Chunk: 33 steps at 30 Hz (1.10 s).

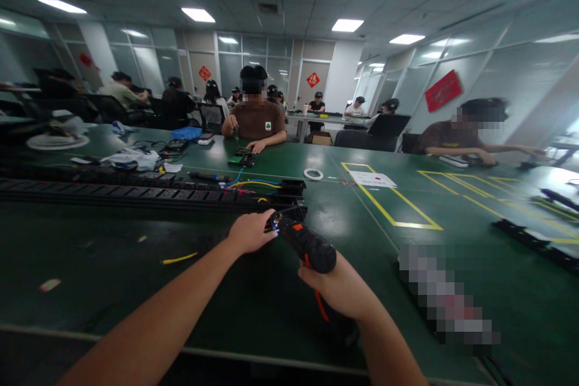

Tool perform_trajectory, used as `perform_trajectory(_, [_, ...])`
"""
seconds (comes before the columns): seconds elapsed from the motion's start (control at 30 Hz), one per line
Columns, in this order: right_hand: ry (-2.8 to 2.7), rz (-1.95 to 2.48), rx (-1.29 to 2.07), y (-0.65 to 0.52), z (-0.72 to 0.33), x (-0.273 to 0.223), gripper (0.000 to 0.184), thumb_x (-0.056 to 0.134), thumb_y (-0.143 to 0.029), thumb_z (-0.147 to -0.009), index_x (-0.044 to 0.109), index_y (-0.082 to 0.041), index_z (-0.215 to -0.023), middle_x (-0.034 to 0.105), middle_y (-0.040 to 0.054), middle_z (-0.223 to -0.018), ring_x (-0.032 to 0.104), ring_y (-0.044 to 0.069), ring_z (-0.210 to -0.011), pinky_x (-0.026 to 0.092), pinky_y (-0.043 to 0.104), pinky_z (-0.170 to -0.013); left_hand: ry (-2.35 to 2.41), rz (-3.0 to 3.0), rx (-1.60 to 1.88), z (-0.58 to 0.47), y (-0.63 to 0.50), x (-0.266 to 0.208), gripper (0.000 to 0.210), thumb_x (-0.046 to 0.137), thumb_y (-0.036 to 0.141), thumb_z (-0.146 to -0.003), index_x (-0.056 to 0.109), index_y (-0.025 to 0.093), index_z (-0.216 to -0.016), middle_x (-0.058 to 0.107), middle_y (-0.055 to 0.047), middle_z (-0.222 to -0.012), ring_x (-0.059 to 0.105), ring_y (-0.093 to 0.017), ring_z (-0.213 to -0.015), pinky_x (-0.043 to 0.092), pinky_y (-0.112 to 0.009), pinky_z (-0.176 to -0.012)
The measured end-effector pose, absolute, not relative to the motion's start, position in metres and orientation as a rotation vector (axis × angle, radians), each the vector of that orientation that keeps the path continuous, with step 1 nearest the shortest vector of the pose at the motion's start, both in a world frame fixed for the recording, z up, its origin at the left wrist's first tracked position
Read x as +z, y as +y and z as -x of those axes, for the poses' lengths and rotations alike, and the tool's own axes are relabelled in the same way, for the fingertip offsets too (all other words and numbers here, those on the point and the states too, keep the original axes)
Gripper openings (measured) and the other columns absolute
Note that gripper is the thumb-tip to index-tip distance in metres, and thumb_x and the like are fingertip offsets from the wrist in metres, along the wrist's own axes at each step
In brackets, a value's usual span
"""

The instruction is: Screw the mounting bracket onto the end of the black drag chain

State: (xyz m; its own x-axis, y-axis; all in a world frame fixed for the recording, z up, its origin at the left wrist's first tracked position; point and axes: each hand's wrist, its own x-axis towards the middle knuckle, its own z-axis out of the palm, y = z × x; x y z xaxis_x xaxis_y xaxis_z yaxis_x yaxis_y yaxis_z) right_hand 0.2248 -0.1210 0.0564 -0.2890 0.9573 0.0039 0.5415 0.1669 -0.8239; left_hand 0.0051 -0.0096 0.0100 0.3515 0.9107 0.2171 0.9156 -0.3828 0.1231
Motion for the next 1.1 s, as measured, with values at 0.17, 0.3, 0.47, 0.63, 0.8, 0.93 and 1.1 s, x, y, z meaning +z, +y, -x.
perform_trajectory(0.17, [-1.924,1.409,1.001,-0.1227,-0.2233,0.0592,0.013,0.06,-0.026,-0.078,0.062,-0.017,-0.087,0.059,0.0007,-0.076,0.053,0.017,-0.07,0.045,0.029,-0.063,-1.721,2.573,-0.409,-0.0044,-0.0101,0.0108,0.065,0.054,0.055,-0.083,0.039,0.028,-0.14,0.067,-0.009,-0.113,0.063,-0.028,-0.102,0.046,-0.038,-0.084])
perform_trajectory(0.3, [-1.933,1.409,1.011,-0.1234,-0.2225,0.0611,0.012,0.06,-0.027,-0.078,0.062,-0.017,-0.086,0.059,0.0004,-0.074,0.053,0.017,-0.069,0.044,0.029,-0.063,-1.727,2.57,-0.403,-0.0049,-0.0107,0.0117,0.065,0.054,0.054,-0.083,0.039,0.027,-0.14,0.068,-0.01,-0.112,0.063,-0.028,-0.102,0.046,-0.038,-0.084])
perform_trajectory(0.47, [-1.92,1.413,1.027,-0.123,-0.223,0.061,0.01,0.06,-0.025,-0.078,0.061,-0.017,-0.084,0.058,-0.0002,-0.073,0.052,0.016,-0.068,0.044,0.028,-0.062,-1.757,2.572,-0.382,-0.0057,-0.0119,0.0133,0.065,0.054,0.054,-0.083,0.039,0.027,-0.14,0.067,-0.01,-0.113,0.062,-0.028,-0.104,0.045,-0.038,-0.086])
perform_trajectory(0.63, [-1.868,1.42,1.11,-0.1265,-0.2205,0.0627,0.015,0.058,-0.022,-0.077,0.06,-0.018,-0.091,0.058,-0.0012,-0.071,0.055,0.016,-0.066,0.045,0.028,-0.063,-1.742,2.579,-0.406,-0.0055,-0.0111,0.0121,0.065,0.053,0.055,-0.084,0.039,0.027,-0.14,0.067,-0.009,-0.115,0.062,-0.028,-0.105,0.045,-0.038,-0.086])
perform_trajectory(0.8, [-1.827,1.498,1.049,-0.1293,-0.2174,0.0635,0.022,0.059,-0.022,-0.075,0.06,-0.018,-0.097,0.058,-0.0017,-0.07,0.056,0.016,-0.066,0.045,0.028,-0.06,-1.756,2.565,-0.404,-0.0061,-0.0099,0.011,0.063,0.054,0.055,-0.083,0.041,0.028,-0.139,0.067,-0.008,-0.114,0.062,-0.028,-0.103,0.045,-0.038,-0.084])
perform_trajectory(0.93, [-1.828,1.488,1.034,-0.129,-0.2178,0.0635,0.021,0.058,-0.021,-0.075,0.06,-0.019,-0.095,0.059,-0.0017,-0.07,0.056,0.016,-0.064,0.044,0.028,-0.059,-1.751,2.576,-0.4,-0.0062,-0.0105,0.0121,0.062,0.054,0.054,-0.083,0.04,0.028,-0.139,0.067,-0.008,-0.115,0.062,-0.028,-0.104,0.045,-0.038,-0.085])
perform_trajectory(1.1, [-1.811,1.461,1.056,-0.1255,-0.2216,0.0618,0.018,0.058,-0.02,-0.075,0.06,-0.018,-0.093,0.059,-0.0024,-0.066,0.057,0.015,-0.063,0.045,0.027,-0.06,-1.735,2.585,-0.414,-0.0048,-0.0118,0.0131,0.061,0.054,0.053,-0.083,0.041,0.028,-0.137,0.068,-0.008,-0.112,0.063,-0.028,-0.102,0.046,-0.039,-0.084])
